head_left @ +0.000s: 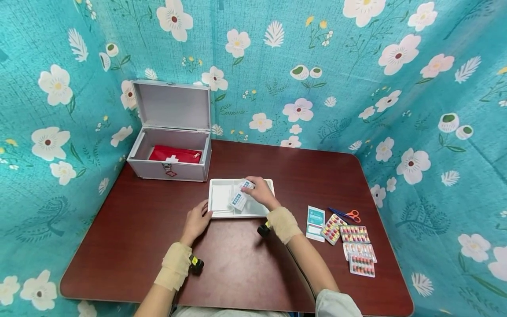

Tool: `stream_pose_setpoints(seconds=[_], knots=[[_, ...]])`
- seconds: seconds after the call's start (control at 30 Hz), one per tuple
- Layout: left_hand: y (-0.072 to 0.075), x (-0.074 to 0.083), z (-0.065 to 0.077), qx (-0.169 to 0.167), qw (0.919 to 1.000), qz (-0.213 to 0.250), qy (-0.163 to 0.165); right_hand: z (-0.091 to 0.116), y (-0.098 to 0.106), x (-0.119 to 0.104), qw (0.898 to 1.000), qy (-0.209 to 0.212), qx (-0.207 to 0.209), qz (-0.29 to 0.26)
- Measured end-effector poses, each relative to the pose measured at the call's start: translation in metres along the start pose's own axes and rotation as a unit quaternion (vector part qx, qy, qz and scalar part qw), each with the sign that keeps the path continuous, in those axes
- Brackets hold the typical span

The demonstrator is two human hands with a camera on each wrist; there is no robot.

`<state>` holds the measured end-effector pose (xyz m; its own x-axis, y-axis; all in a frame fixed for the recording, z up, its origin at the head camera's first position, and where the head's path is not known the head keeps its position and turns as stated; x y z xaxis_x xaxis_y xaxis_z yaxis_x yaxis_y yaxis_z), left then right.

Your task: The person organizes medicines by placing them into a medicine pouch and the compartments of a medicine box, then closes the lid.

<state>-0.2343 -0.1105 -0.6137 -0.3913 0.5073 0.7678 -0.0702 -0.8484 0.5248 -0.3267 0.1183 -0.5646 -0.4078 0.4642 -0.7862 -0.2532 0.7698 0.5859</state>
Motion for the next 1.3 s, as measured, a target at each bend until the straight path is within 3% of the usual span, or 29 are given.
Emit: stream_pose_setpoints(seconds=[0.23,0.6,0.73,0.83,1.1,1.2,1.3], knots=[[-0.003,0.003,-0.001,0.001,1.0,0.0,-0.008,-0.019,-0.022,-0.008,1.0,0.018,-0.023,0.007],[-0.005,0.004,-0.001,0.003,0.9998,-0.004,-0.018,-0.034,-0.054,-0.019,0.991,0.052,-0.079,0.092],[-0.007,0.004,-0.001,0.002,0.9998,-0.004,-0.02,-0.034,-0.067,-0.022,0.978,0.075,-0.104,0.163],[-0.008,0.005,-0.001,0.002,0.9998,0.0,-0.021,-0.031,-0.076,-0.021,0.962,0.1,-0.108,0.23],[-0.008,0.005,-0.001,0.003,0.9997,0.005,-0.022,-0.028,-0.084,-0.017,0.927,0.165,-0.075,0.327],[-0.005,0.004,-0.002,0.007,0.9997,0.004,-0.022,-0.028,-0.079,-0.022,0.931,0.163,-0.078,0.318],[-0.001,0.002,-0.001,0.01,0.9998,0.002,-0.016,-0.026,-0.066,-0.028,0.947,0.147,-0.074,0.276]])
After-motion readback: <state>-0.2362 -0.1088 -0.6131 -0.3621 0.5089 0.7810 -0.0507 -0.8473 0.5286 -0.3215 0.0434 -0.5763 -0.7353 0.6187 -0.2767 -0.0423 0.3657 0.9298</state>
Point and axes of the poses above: each hand's wrist, its own z-axis away from the middle knuckle, its own y-axis out of the back of the hand, x = y × z, the point moved 4 cm from there along -z, towards the middle knuckle, and after that the axes turned 15 degrees about y, right-handed, at the moved point
